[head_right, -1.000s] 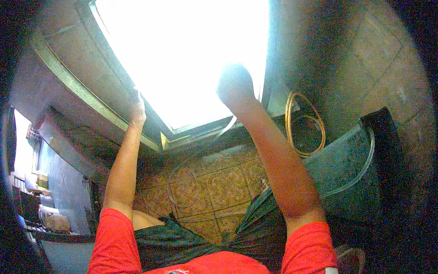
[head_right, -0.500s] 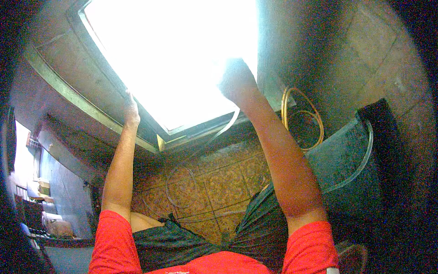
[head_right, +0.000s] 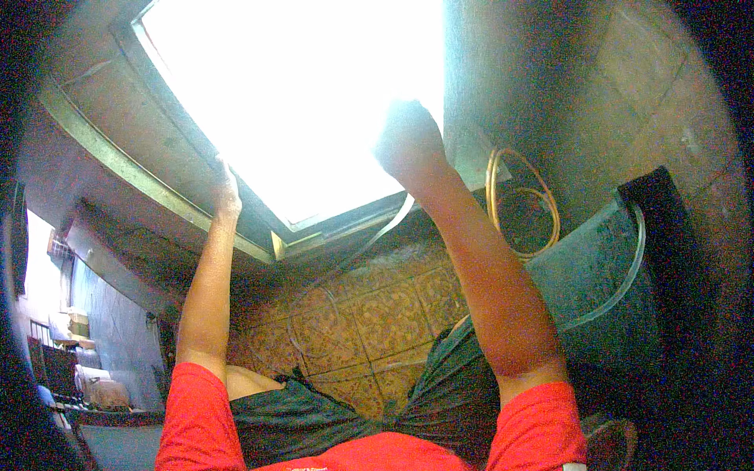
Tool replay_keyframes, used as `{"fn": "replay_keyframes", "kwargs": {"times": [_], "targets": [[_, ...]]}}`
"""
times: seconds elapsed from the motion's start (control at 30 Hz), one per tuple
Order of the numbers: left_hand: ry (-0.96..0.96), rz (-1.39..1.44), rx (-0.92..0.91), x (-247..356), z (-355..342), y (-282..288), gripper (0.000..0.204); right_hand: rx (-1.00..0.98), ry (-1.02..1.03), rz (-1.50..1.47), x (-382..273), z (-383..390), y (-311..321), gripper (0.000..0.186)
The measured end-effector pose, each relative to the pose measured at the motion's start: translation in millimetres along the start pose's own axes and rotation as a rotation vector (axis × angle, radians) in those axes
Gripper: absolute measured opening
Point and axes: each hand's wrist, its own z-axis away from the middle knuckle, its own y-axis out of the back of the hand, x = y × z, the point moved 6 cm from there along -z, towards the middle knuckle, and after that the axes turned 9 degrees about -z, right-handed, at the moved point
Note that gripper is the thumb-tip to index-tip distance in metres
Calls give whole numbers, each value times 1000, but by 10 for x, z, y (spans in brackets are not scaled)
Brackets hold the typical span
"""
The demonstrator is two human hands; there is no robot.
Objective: The person cleans a screen-printing frame by applying a cleaning solution with a small cloth while it is over a light box, then rinses it with water from a bucket using a small orange pitcher in a wash area.
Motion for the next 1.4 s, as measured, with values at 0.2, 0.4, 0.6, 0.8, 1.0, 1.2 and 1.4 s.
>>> {"fn": "replay_keyframes", "kwargs": {"times": [0.2, 0.4, 0.6, 0.8, 1.0, 1.2, 1.4], "targets": [[-34, 1, 67, 128, 12, -116, 69, -81, -20, -132, -217, -12, -146, 25], [-61, -120, 82, -230, -162, 107, 57, -36, 123, 52, -355, -81, -195, 26], [11, 109, -41, 211, 70, -89, 54, 25, 87, 75, -168, -120, -164, 27], [-87, 145, -56, 106, 9, -95, 45, -9, -17, -36, -330, -482, 122, 28], [-96, 39, 49, 66, 13, -10, 38, 51, -53, -139, -499, -709, 306, 30], [-254, 107, 53, 355, 190, -94, 43, 226, 13, -143, -417, -769, 541, 33], [-212, 123, -47, 245, 93, 30, 45, 330, -10, -280, -537, -815, 700, 33]]}}
